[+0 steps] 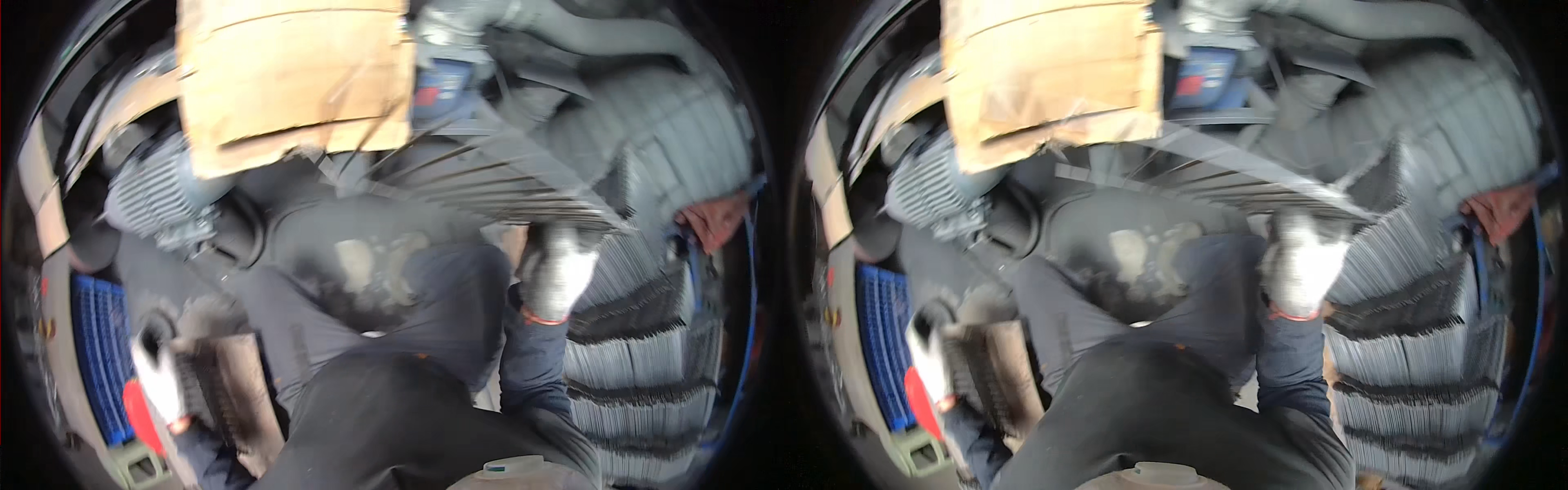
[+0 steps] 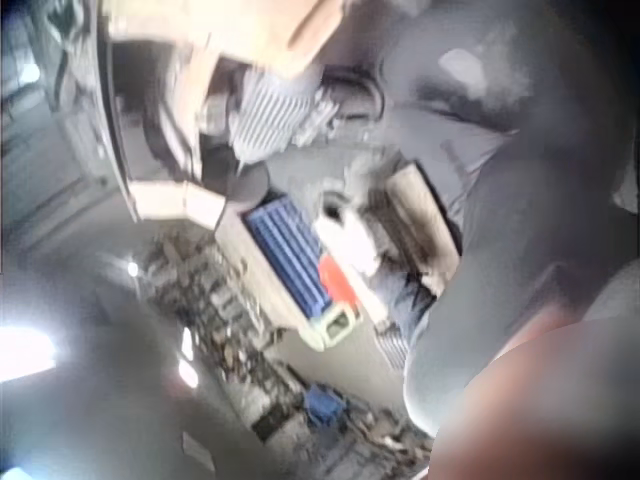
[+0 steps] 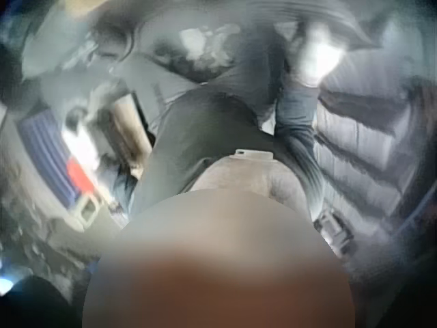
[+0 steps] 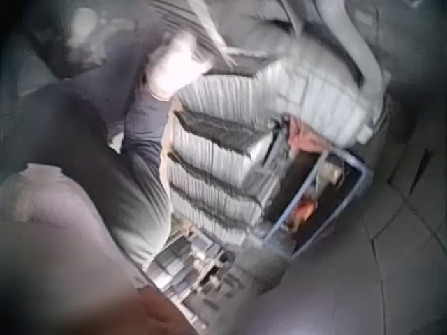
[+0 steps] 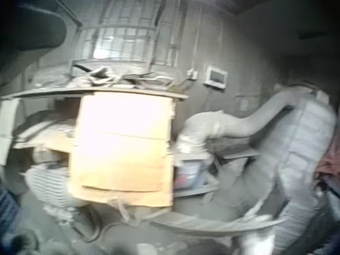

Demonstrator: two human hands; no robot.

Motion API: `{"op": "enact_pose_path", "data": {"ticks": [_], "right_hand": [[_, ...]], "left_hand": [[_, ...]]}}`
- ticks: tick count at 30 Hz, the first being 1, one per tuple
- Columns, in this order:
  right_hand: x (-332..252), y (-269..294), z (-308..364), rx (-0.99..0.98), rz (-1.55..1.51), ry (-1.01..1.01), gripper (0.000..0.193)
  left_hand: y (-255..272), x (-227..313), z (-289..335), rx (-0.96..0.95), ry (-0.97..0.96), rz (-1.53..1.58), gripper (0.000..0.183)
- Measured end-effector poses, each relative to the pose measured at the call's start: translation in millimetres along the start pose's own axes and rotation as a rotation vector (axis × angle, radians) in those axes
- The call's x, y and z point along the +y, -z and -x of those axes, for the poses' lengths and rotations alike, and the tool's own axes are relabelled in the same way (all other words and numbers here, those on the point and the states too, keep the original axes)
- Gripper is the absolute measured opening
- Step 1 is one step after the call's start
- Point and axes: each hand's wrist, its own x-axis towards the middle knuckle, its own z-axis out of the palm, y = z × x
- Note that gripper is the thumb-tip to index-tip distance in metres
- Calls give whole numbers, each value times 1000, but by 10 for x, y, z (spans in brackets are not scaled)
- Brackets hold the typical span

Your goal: The person straightens wires on metal grates by hand.

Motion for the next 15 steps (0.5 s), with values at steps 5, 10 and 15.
{"op": "enact_pose_path", "data": {"ticks": [5, 10, 15], "right_hand": [[-966, 856, -754, 324, 377, 721, 18], [-1156, 1719, -1095, 227, 1275, 915, 26], [-1006, 2239, -1280, 149, 1980, 775, 42]], "left_hand": [[759, -2431, 411, 132, 326, -481, 52], [874, -3417, 343, 108, 368, -146, 44], [972, -3659, 296, 206, 237, -445, 40]]}}
